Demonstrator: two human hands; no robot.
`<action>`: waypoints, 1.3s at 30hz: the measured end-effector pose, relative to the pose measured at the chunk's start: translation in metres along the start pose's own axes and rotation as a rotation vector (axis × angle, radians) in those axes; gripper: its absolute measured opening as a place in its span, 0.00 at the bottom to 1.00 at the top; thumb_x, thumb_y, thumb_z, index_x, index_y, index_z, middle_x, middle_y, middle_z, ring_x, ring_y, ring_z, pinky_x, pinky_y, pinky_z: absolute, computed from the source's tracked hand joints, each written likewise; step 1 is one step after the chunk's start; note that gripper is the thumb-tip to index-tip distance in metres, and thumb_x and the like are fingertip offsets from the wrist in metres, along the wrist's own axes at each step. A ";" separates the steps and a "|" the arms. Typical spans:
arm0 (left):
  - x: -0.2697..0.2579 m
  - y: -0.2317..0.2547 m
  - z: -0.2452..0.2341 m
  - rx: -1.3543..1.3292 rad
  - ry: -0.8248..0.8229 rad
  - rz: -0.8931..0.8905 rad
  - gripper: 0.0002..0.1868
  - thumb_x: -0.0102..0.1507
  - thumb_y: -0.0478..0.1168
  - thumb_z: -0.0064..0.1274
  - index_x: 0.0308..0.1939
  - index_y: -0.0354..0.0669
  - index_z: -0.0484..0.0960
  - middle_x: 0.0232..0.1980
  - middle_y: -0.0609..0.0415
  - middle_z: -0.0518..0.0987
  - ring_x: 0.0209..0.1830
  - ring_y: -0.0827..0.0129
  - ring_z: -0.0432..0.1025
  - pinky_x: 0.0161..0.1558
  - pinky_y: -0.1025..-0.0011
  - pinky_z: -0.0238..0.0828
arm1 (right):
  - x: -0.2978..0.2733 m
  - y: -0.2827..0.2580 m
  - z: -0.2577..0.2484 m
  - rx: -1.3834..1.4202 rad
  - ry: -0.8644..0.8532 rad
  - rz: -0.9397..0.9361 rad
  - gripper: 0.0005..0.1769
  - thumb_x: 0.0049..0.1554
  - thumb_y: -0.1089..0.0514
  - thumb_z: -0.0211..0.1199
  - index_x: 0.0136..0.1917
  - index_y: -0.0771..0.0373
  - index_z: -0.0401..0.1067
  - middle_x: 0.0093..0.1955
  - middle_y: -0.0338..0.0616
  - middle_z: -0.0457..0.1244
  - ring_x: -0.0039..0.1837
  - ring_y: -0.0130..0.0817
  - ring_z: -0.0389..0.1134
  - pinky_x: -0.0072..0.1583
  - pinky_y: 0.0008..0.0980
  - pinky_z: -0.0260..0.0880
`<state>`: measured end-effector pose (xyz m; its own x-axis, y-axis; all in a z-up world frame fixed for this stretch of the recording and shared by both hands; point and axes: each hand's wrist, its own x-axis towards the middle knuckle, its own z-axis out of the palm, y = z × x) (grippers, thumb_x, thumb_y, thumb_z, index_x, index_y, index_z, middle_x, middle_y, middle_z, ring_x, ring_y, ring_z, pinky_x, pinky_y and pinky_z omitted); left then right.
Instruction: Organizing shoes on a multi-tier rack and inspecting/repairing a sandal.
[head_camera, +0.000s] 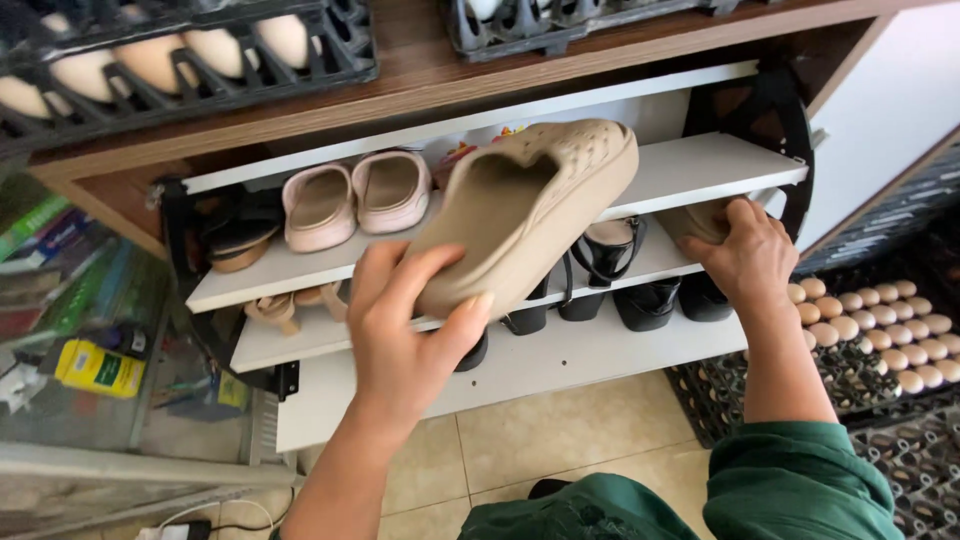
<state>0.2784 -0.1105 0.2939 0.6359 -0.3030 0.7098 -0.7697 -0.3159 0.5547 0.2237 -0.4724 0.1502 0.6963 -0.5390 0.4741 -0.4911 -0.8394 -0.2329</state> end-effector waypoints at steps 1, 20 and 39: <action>0.008 -0.002 0.007 -0.005 -0.009 0.004 0.19 0.46 0.37 0.59 0.41 0.38 0.78 0.43 0.48 0.72 0.41 0.59 0.67 0.43 0.67 0.64 | -0.001 -0.001 0.000 -0.003 -0.001 0.011 0.25 0.45 0.45 0.71 0.47 0.64 0.70 0.43 0.45 0.66 0.46 0.45 0.66 0.51 0.39 0.63; 0.069 -0.059 0.200 0.423 -0.265 0.235 0.36 0.54 0.72 0.43 0.32 0.40 0.77 0.39 0.46 0.67 0.36 0.56 0.61 0.37 0.56 0.59 | 0.015 -0.020 -0.012 -0.092 -0.132 0.021 0.44 0.38 0.33 0.69 0.61 0.59 0.69 0.60 0.46 0.61 0.56 0.54 0.63 0.51 0.48 0.63; 0.076 -0.068 0.218 0.352 -0.613 0.228 0.32 0.46 0.68 0.54 0.40 0.48 0.73 0.39 0.48 0.71 0.50 0.46 0.64 0.36 0.51 0.64 | 0.009 0.008 0.025 -0.245 0.031 -0.086 0.25 0.41 0.30 0.63 0.43 0.49 0.70 0.43 0.31 0.60 0.56 0.42 0.64 0.53 0.36 0.67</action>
<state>0.3913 -0.3082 0.2155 0.4590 -0.8105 0.3640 -0.8884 -0.4234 0.1775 0.2386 -0.4860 0.1314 0.7264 -0.4607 0.5100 -0.5456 -0.8378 0.0204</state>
